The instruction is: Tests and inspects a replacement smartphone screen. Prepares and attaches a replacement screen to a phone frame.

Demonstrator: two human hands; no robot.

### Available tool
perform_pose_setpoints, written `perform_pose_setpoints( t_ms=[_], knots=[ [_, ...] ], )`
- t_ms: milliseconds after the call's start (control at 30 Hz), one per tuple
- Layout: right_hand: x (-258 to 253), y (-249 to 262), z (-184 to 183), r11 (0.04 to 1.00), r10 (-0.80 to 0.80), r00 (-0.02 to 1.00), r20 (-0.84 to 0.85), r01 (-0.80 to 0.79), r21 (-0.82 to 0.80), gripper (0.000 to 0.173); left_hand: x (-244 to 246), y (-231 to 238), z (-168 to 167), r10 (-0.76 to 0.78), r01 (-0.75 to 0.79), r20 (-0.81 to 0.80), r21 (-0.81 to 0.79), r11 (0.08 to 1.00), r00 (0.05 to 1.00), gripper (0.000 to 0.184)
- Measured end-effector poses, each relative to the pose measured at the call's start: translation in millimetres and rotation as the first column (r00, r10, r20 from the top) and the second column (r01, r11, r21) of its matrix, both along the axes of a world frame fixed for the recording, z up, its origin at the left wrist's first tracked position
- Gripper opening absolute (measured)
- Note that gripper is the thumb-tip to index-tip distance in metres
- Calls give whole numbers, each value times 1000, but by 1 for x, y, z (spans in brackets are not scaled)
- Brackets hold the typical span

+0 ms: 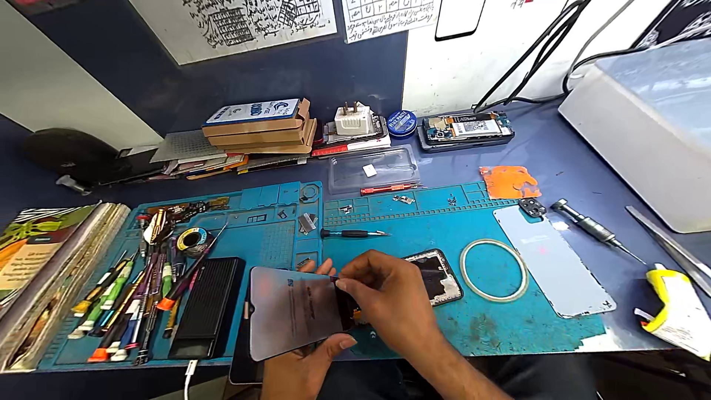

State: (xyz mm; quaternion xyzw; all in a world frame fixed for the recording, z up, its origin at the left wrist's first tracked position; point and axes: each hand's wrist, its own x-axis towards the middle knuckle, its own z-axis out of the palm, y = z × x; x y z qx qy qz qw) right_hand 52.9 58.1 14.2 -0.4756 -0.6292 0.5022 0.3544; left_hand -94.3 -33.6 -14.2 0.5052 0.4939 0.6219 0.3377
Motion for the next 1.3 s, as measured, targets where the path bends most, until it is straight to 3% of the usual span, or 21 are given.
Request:
perform_pose_setpoints(
  t_ms=[733,1033,1300],
  knots=[
    [-14,7,1,994,-32,993,118,44,-98,13,-1,0,-1,20,-21,-66,-13,1000,998,72],
    [-17,6,2,999,-47,992,117,49,-16,18,-3,2,-2,3,-4,-65,-3,1000,998,74],
    [-1,-3,4,996,-86,966,244,92,-12,19,-3,2,-3,-8,8,-20,-1,1000,1000,74]
  ],
)
